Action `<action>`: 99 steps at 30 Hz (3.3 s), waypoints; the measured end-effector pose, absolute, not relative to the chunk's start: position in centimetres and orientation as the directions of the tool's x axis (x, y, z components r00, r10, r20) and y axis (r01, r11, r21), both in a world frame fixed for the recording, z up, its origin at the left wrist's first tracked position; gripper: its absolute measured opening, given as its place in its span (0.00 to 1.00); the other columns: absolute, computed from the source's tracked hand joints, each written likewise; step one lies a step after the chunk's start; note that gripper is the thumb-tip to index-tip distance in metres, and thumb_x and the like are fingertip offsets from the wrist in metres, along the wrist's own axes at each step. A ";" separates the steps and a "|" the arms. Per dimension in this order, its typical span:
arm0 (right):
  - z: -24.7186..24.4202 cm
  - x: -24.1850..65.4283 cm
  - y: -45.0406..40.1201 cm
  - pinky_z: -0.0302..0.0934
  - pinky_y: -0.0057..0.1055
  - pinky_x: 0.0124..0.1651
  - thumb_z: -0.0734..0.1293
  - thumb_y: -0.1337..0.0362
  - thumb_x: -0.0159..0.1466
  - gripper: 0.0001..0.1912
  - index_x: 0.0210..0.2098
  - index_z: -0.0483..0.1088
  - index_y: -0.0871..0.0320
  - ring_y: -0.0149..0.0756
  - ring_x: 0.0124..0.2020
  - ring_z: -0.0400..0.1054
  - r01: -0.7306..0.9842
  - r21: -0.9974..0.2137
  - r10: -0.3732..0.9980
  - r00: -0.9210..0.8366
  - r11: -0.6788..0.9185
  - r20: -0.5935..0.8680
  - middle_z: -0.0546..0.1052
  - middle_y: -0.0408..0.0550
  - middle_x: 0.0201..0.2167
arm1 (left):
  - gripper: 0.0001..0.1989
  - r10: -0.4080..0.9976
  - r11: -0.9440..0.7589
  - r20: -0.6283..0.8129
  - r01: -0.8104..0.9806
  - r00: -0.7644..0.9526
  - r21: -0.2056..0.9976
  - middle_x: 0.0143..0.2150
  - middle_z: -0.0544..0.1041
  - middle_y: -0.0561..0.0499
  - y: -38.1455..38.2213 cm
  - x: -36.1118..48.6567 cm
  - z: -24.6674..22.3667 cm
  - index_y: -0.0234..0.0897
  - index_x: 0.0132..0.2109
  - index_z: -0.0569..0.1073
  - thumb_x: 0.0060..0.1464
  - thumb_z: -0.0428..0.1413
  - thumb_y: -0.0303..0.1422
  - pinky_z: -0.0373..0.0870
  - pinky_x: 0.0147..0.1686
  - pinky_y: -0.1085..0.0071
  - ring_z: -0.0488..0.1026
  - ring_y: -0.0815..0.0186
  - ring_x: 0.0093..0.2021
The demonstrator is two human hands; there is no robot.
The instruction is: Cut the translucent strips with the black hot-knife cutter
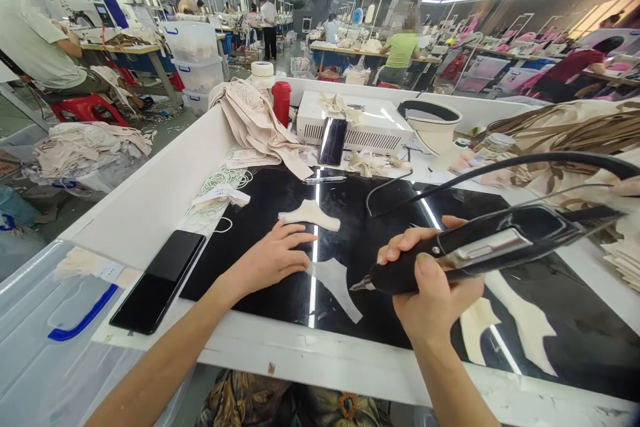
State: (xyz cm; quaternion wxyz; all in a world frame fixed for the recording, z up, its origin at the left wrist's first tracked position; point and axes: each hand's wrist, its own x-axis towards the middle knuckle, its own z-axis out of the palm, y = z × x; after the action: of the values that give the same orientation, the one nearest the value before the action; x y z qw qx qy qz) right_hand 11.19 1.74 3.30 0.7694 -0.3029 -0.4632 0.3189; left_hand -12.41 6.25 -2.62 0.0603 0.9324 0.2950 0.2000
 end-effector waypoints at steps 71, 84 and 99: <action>1.8 9.9 -0.5 0.68 0.35 0.29 0.72 0.63 0.62 0.23 0.54 0.65 0.47 0.33 0.27 0.69 -0.191 -0.809 0.824 0.260 0.555 0.504 0.72 0.38 0.32 | 0.35 0.594 -0.733 0.181 0.435 0.784 0.523 0.69 0.69 0.42 3.5 -9.4 -3.4 0.41 0.66 0.68 0.56 0.65 0.48 0.46 0.71 0.40 0.60 0.47 0.71; 2.8 13.3 2.2 0.69 0.33 0.29 0.74 0.66 0.59 0.22 0.51 0.67 0.50 0.32 0.25 0.69 -0.090 -0.770 0.711 0.464 0.631 0.529 0.75 0.37 0.29 | 0.10 0.553 -0.751 0.234 0.356 0.800 0.556 0.55 0.78 0.48 3.2 -9.3 -2.6 0.41 0.51 0.79 0.65 0.60 0.37 0.48 0.72 0.50 0.73 0.60 0.59; 1.5 10.9 0.4 0.70 0.36 0.32 0.73 0.64 0.63 0.24 0.56 0.63 0.47 0.32 0.28 0.70 -0.159 -0.796 0.799 0.281 0.584 0.531 0.72 0.39 0.34 | 0.13 0.526 -0.764 0.182 0.367 0.831 0.530 0.57 0.76 0.49 3.2 -9.3 -2.2 0.49 0.54 0.79 0.63 0.62 0.37 0.49 0.70 0.46 0.71 0.57 0.59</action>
State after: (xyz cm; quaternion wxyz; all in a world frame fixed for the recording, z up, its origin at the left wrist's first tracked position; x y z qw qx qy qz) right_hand 10.88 0.45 1.47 0.7343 -0.3186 -0.5030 0.3261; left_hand -9.32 3.25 -2.21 0.2443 0.9250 0.2414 0.1623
